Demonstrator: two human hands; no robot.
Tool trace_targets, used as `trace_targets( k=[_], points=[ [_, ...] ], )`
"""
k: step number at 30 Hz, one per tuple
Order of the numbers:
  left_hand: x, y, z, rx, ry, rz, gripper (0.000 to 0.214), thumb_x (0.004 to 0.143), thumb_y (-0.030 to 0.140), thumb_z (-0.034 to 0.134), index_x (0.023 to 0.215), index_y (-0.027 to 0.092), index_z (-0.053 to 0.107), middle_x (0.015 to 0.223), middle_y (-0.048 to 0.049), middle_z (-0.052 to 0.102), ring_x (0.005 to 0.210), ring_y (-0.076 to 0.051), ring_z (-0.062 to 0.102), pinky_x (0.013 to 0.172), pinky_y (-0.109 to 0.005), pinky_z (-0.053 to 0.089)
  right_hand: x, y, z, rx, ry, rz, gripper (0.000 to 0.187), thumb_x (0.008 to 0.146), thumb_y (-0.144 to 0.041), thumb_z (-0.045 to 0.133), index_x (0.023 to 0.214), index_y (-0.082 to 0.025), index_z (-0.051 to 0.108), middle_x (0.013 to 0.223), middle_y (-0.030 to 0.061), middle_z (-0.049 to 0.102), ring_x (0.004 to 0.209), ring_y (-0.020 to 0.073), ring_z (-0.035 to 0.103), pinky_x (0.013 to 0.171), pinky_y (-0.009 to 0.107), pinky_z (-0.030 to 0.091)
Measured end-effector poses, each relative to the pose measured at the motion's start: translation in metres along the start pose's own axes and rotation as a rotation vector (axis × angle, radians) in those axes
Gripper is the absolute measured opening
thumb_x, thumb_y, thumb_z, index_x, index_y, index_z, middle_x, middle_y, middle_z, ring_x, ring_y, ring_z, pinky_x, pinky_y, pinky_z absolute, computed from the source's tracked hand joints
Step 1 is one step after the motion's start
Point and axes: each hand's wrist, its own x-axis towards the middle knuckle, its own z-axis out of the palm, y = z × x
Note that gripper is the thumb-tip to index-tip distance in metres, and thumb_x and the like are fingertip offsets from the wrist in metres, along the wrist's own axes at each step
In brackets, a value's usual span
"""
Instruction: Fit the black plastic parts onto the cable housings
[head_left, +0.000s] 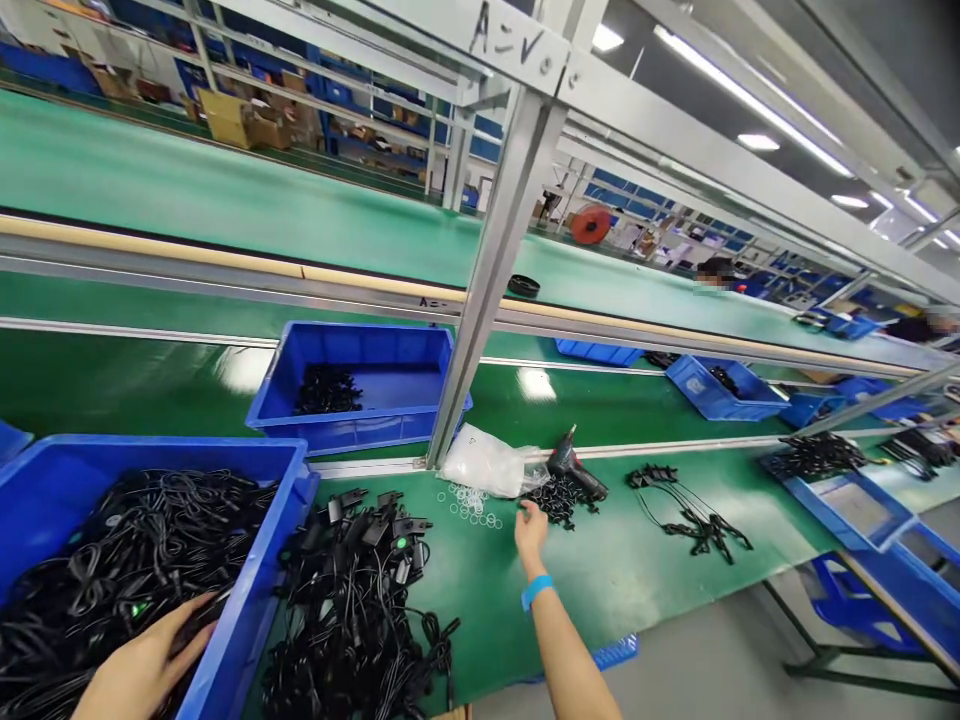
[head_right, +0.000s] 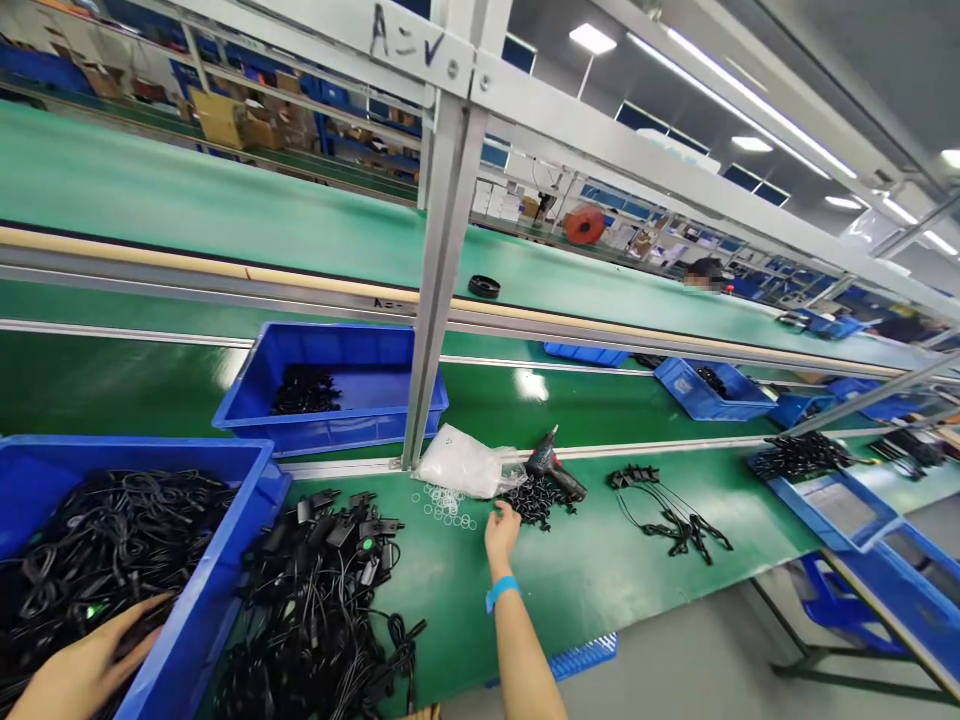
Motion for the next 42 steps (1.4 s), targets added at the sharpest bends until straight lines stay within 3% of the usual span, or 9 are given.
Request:
trace_targets(
  k=[5,12,16,21,26,30,33,36,42],
  points=[
    [-0.007,0.029,0.004,-0.382,0.114,-0.241,0.073,0.021,0.075,0.08,0.076,0.029,0.064,0.065,0.0066,0.074,0.079,-0.032,0.073,0.075,-0.039,0.056,0.031,0.018,-0.002,-0.061,-0.012,0.029,0.016,0.088,-0.027,0.067,0.098,-0.015,0.064,0.102,0.0048,0.063,0.091,0.0194,0.06,0.089,0.041,0.049],
    [-0.008,0.046,0.04,-0.691,0.287,-0.348,0.06,0.041,0.052,0.09,0.079,0.016,0.06,0.059,-0.0007,0.065,0.05,-0.017,0.063,0.053,-0.028,0.052,0.012,0.024,0.002,0.106,-0.083,0.085,0.013,0.061,-0.03,0.066,0.063,-0.021,0.056,0.064,0.0005,0.051,0.086,0.031,0.06,0.093,0.054,0.043],
    [-0.003,0.034,0.043,-0.713,0.368,-0.27,0.059,0.044,0.056,0.088,0.079,0.015,0.064,0.068,-0.0037,0.068,0.062,-0.02,0.067,0.059,-0.03,0.055,-0.022,0.016,0.009,0.401,-0.157,0.195,0.042,0.048,-0.048,0.069,0.078,-0.021,0.058,0.072,0.0031,0.06,0.071,0.0286,0.063,0.074,0.049,0.054],
    [-0.013,0.039,0.027,-0.764,0.397,-0.117,0.058,0.061,0.065,0.076,0.086,0.014,0.065,0.076,-0.0065,0.07,0.069,-0.023,0.069,0.066,-0.036,0.058,-0.082,-0.027,0.007,0.767,-0.412,0.288,0.053,0.051,-0.049,0.084,0.091,-0.017,0.068,0.096,0.0057,0.07,0.081,0.0194,0.067,0.074,0.032,0.06],
    [-0.042,0.073,-0.009,-0.819,0.504,0.093,0.048,0.082,0.062,0.062,0.102,0.019,0.057,0.102,-0.0088,0.071,0.102,-0.024,0.067,0.098,-0.041,0.051,-0.147,-0.114,-0.014,1.014,-0.715,0.438,0.045,0.059,-0.036,0.093,0.097,-0.021,0.073,0.099,0.0016,0.07,0.092,0.0184,0.066,0.088,0.031,0.06],
    [-0.076,0.114,-0.031,-0.924,0.472,0.23,0.038,0.094,0.056,0.051,0.108,0.021,0.052,0.095,-0.0046,0.07,0.079,-0.017,0.068,0.079,-0.033,0.055,-0.2,-0.186,-0.033,0.922,-0.928,0.197,0.035,0.073,-0.042,0.084,0.1,-0.023,0.074,0.094,0.0009,0.069,0.077,0.0121,0.061,0.067,0.02,0.055],
    [-0.099,0.137,-0.035,-0.958,0.29,0.388,0.05,0.078,0.059,0.073,0.105,0.021,0.054,0.088,-0.0025,0.07,0.07,-0.016,0.065,0.068,-0.027,0.052,-0.231,-0.226,-0.045,0.811,-0.954,-0.134,0.026,0.081,-0.043,0.077,0.098,-0.023,0.074,0.088,0.0001,0.069,0.067,0.0091,0.057,0.066,0.019,0.052],
    [-0.119,0.149,-0.034,-0.986,0.098,0.515,0.064,0.064,0.067,0.078,0.102,0.022,0.053,0.085,-0.0036,0.071,0.076,-0.018,0.065,0.066,-0.024,0.05,-0.252,-0.253,-0.058,0.705,-0.923,-0.47,0.016,0.088,-0.036,0.07,0.099,-0.025,0.074,0.095,0.0028,0.072,0.083,0.0156,0.065,0.076,0.026,0.054],
    [-0.141,0.154,-0.032,-1.146,-0.039,0.523,0.059,0.071,0.074,0.065,0.095,0.021,0.053,0.08,-0.0002,0.065,0.052,-0.006,0.046,0.047,-0.015,0.035,-0.274,-0.278,-0.08,0.618,-0.728,-1.103,0.018,0.09,-0.012,0.063,0.101,-0.024,0.07,0.089,0.003,0.069,0.083,0.0167,0.062,0.074,0.03,0.05]
  ],
)
